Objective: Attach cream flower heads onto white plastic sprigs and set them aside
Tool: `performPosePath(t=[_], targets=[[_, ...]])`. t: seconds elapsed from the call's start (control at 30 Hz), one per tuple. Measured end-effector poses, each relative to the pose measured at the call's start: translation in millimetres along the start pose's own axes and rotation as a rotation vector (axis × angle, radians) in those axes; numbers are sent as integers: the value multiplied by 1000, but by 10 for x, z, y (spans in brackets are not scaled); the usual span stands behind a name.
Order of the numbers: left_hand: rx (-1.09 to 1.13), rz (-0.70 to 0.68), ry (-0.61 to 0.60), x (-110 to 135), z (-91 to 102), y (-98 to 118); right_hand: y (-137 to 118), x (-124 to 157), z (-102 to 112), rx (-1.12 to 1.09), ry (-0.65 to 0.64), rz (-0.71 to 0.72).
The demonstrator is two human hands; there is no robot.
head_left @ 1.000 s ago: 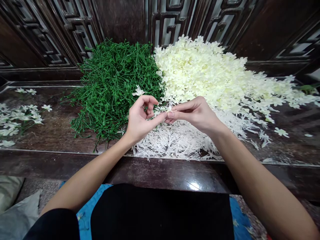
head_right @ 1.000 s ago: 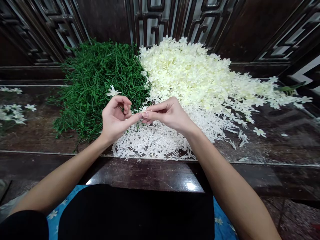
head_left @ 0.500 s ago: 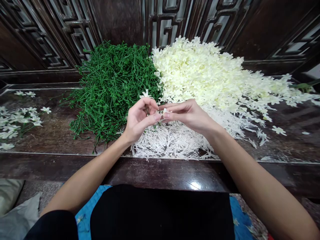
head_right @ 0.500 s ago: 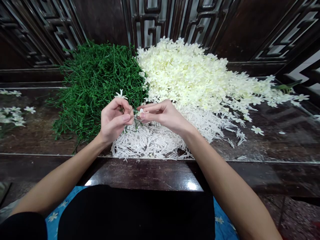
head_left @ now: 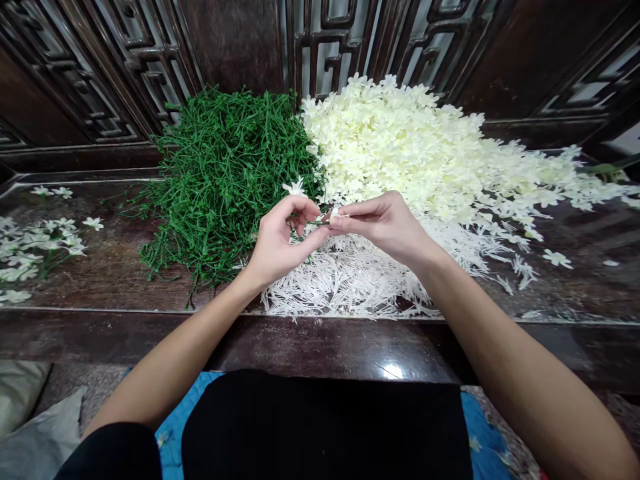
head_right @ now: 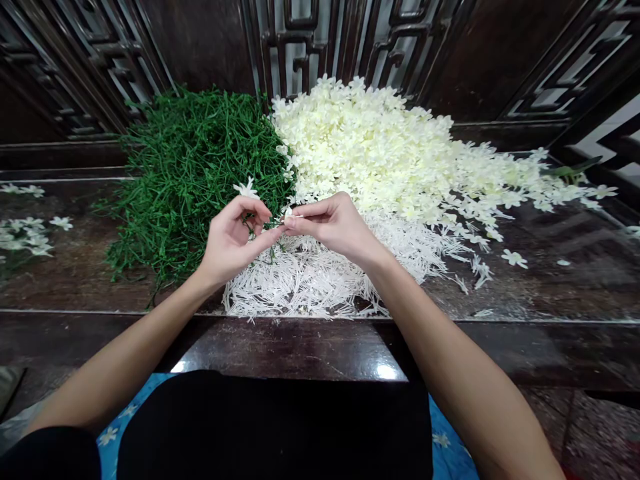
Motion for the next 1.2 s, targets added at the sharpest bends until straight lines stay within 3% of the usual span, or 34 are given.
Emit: performPosePath(t=[0.27,0.57,0.73,1.2], targets=[[-285,-87,-67,44,-6,-26,-4,11,-46,166,27,118],[-313,-129,107,51,48,-1,-42,23,-42,-81,70,76],[-389,-148,83,41,41,40,-64,14,-17,-21,72,112],[-328,-124,54,47,11,38,-57,20,-49,135,72,213]])
Point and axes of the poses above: each hand's wrist, its own x-axis away from the middle knuckle, its own z-axis out of the back of the hand, y = z × x, the point moved 2 cm from there along -x, towards the middle knuckle, and after that the axes turned 5 degrees about z, right-handed, at the moved point
